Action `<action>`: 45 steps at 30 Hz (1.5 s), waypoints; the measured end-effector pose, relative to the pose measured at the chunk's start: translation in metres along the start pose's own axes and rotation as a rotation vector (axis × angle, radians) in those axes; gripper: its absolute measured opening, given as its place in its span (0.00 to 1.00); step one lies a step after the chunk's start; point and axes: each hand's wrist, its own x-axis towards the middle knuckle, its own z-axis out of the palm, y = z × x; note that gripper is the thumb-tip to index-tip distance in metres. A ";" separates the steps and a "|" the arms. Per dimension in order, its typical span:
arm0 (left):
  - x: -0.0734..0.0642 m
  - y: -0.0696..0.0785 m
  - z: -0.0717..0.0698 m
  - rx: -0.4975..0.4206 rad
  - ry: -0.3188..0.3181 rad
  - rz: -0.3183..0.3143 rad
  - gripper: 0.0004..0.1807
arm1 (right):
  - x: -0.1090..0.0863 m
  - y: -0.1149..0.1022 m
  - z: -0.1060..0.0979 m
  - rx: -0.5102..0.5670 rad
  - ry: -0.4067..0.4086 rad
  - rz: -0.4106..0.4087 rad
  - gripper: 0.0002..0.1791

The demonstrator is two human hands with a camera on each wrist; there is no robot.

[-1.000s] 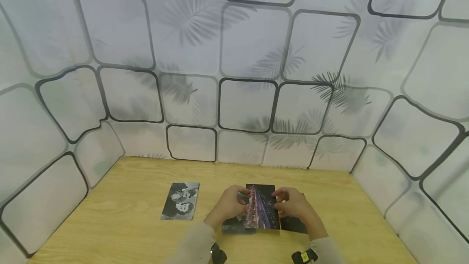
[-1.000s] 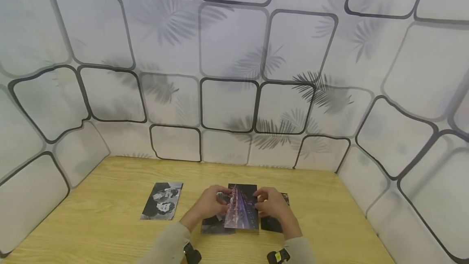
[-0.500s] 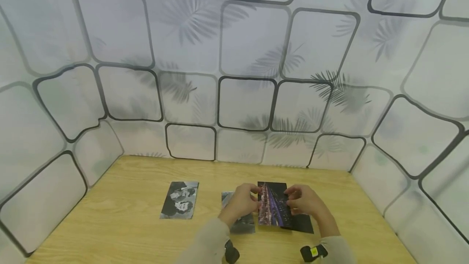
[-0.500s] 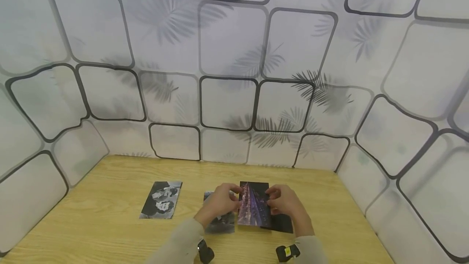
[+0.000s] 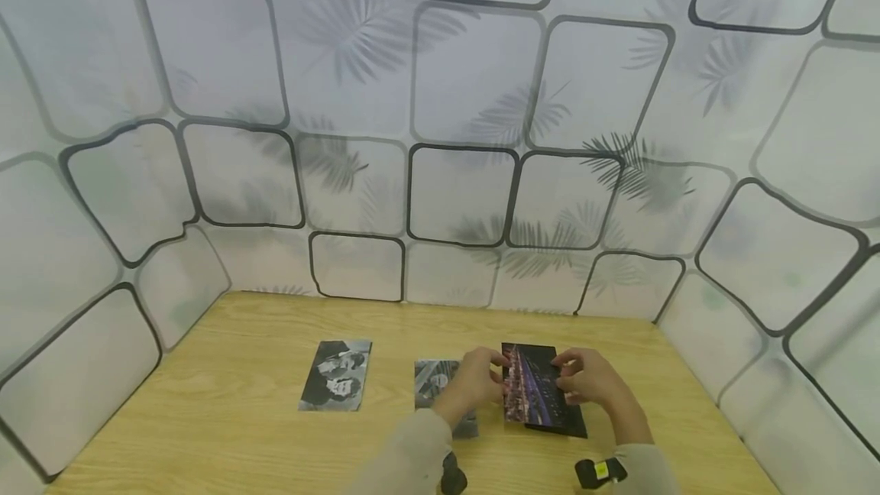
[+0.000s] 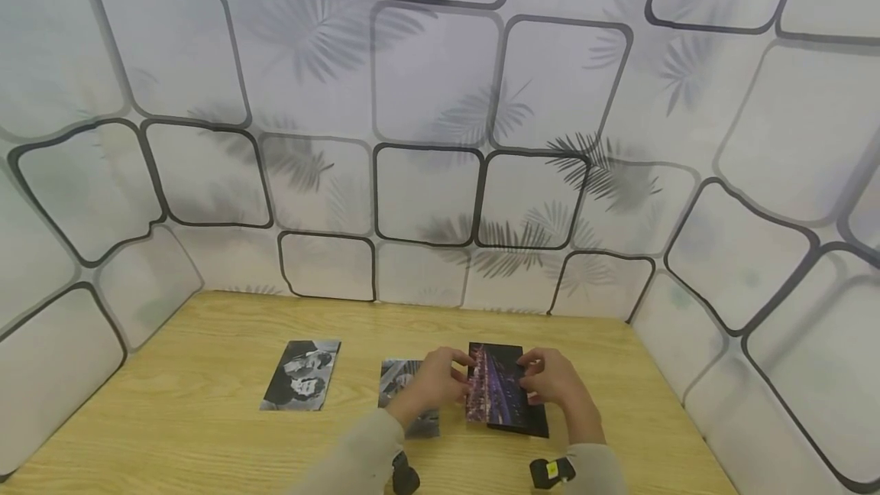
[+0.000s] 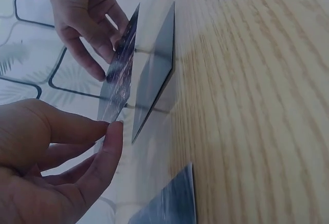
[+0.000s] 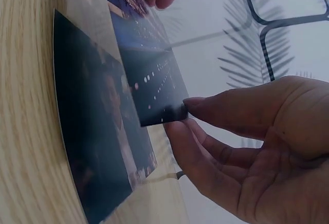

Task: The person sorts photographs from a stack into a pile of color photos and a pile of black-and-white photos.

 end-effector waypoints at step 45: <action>0.012 -0.004 0.032 0.148 -0.067 0.057 0.25 | 0.003 0.029 -0.012 -0.065 0.063 0.087 0.20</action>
